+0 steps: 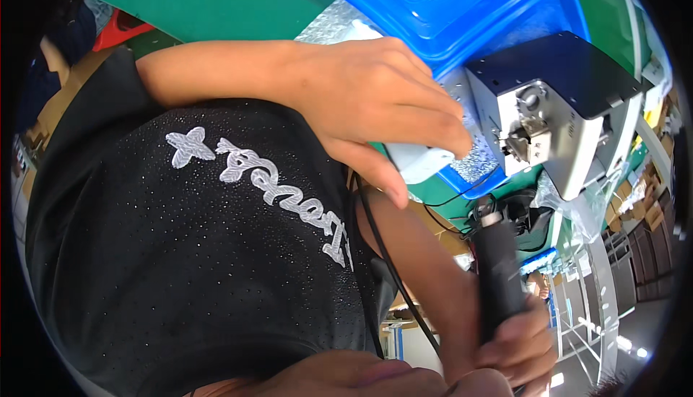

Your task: Assemble plastic housing components using an electric screwdriver on a production line.

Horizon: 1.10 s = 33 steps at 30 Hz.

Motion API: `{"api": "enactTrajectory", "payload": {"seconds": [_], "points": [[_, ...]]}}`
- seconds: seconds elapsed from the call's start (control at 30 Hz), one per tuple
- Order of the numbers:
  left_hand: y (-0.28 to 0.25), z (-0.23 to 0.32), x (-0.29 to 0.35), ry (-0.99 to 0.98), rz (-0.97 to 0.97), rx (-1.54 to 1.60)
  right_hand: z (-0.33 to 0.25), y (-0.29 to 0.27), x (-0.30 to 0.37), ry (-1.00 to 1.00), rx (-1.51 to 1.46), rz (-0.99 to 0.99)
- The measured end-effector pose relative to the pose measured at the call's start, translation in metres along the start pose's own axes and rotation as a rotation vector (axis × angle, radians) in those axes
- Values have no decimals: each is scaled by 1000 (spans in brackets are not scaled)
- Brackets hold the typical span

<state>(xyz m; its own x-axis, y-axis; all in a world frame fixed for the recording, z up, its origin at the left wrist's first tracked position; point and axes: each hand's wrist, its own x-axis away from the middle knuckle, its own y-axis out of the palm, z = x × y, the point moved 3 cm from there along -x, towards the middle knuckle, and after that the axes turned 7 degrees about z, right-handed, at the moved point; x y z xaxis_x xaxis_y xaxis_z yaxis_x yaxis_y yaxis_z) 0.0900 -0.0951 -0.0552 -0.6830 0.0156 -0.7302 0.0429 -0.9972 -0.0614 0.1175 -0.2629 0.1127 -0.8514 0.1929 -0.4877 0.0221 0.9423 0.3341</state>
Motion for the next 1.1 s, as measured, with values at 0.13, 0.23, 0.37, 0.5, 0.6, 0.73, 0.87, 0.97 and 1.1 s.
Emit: {"api": "enactTrajectory", "payload": {"seconds": [0.13,0.23,0.37,0.5,0.6,0.73,0.87,0.97,1.1], "points": [[-6,5,2,-73,-64,51,68,-40,-52,44,84,-183],[-3,4,2,-38,-52,25,66,-38,-44,105,194,0],[-2,3,3,-45,-115,-10,20,-32,-13,203,-41,-373],[-3,-1,1,30,-94,-42,-18,1,14,33,-74,-359],[-3,1,1,-17,-118,-26,-19,11,17,18,-212,-405],[-4,-2,0,-25,-129,-33,-17,11,19,64,-176,-397],[-1,-1,2,4,-112,-41,-14,8,21,92,-179,-395],[-1,0,5,27,-62,-46,-9,7,21,120,-196,-399],[3,-1,5,15,-55,-49,-3,8,17,169,-191,-410]]}}
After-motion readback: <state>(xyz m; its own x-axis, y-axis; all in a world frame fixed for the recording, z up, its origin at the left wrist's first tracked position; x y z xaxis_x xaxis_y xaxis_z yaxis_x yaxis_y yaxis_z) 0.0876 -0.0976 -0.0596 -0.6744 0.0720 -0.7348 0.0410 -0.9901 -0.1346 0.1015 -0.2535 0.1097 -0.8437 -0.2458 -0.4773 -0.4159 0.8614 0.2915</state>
